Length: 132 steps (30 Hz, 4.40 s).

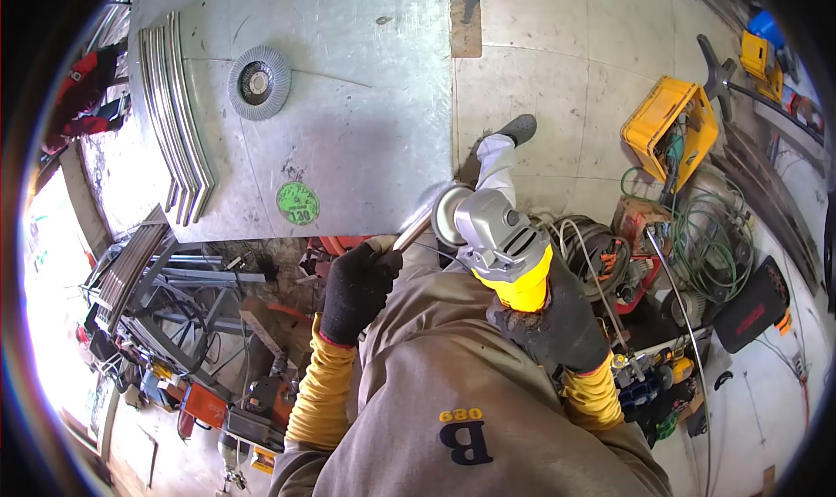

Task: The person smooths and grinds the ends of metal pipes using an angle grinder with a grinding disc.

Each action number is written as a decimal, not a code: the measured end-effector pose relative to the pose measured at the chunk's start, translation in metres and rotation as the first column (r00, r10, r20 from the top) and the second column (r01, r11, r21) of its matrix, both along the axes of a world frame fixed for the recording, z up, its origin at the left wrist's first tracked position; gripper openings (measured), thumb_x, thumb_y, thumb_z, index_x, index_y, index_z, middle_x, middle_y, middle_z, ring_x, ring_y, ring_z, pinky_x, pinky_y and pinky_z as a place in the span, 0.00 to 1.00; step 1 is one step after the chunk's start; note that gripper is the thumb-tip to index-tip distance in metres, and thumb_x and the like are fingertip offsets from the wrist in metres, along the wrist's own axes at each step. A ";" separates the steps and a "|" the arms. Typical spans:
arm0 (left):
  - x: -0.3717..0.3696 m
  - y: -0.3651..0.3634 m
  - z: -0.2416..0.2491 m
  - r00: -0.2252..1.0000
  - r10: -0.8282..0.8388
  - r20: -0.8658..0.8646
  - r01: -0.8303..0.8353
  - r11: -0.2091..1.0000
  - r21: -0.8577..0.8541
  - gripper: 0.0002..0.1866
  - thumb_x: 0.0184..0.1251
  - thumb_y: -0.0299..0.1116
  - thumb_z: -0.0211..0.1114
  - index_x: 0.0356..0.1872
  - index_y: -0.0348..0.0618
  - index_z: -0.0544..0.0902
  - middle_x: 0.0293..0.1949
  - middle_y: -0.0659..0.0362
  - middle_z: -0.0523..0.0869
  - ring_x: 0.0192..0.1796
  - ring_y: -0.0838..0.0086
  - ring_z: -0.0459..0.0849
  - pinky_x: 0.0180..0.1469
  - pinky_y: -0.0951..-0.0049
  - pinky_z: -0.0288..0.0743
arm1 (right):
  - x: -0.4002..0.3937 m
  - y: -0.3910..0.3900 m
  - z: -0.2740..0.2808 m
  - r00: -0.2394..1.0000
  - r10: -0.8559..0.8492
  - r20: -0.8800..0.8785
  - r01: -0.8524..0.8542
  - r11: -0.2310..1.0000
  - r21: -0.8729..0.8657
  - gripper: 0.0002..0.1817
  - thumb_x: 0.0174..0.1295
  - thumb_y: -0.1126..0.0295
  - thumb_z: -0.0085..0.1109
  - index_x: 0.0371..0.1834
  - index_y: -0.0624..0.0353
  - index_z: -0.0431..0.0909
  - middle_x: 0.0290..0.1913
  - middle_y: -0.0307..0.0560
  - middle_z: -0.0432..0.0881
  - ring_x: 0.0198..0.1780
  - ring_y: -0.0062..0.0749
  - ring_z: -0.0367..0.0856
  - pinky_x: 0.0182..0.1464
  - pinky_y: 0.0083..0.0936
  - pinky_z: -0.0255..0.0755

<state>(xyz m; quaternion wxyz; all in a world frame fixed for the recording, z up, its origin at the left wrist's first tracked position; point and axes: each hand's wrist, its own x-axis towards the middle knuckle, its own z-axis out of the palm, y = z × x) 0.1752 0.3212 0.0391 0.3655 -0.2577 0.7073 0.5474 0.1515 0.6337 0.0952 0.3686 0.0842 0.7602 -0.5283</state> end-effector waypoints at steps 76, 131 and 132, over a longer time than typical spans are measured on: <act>-0.025 -0.007 0.012 0.958 0.051 0.282 -0.088 0.989 0.122 0.23 0.92 0.46 0.63 0.34 0.40 0.85 0.24 0.64 0.84 0.23 0.82 0.81 0.26 0.76 0.71 | 0.013 -0.011 -0.015 0.997 0.029 -0.075 -0.030 0.999 -0.018 0.47 0.60 0.55 0.88 0.76 0.68 0.73 0.50 0.63 0.93 0.48 0.65 0.95 0.47 0.49 0.89; -0.001 -0.015 -0.008 0.900 0.262 0.348 -0.388 0.845 0.368 0.21 0.91 0.47 0.66 0.58 0.35 0.88 0.33 0.59 0.89 0.33 0.73 0.88 0.38 0.72 0.82 | 0.010 0.024 -0.006 0.973 -0.152 0.174 0.177 0.975 -0.137 0.30 0.64 0.78 0.83 0.69 0.60 0.80 0.50 0.41 0.91 0.48 0.25 0.90 0.53 0.29 0.86; 0.001 -0.016 -0.010 0.900 0.265 0.346 -0.389 0.845 0.366 0.21 0.91 0.47 0.66 0.58 0.35 0.88 0.33 0.59 0.89 0.33 0.73 0.88 0.38 0.72 0.82 | 0.010 0.023 -0.007 0.976 -0.134 0.170 0.157 0.979 -0.133 0.30 0.65 0.78 0.82 0.69 0.60 0.80 0.51 0.41 0.91 0.48 0.25 0.90 0.53 0.29 0.86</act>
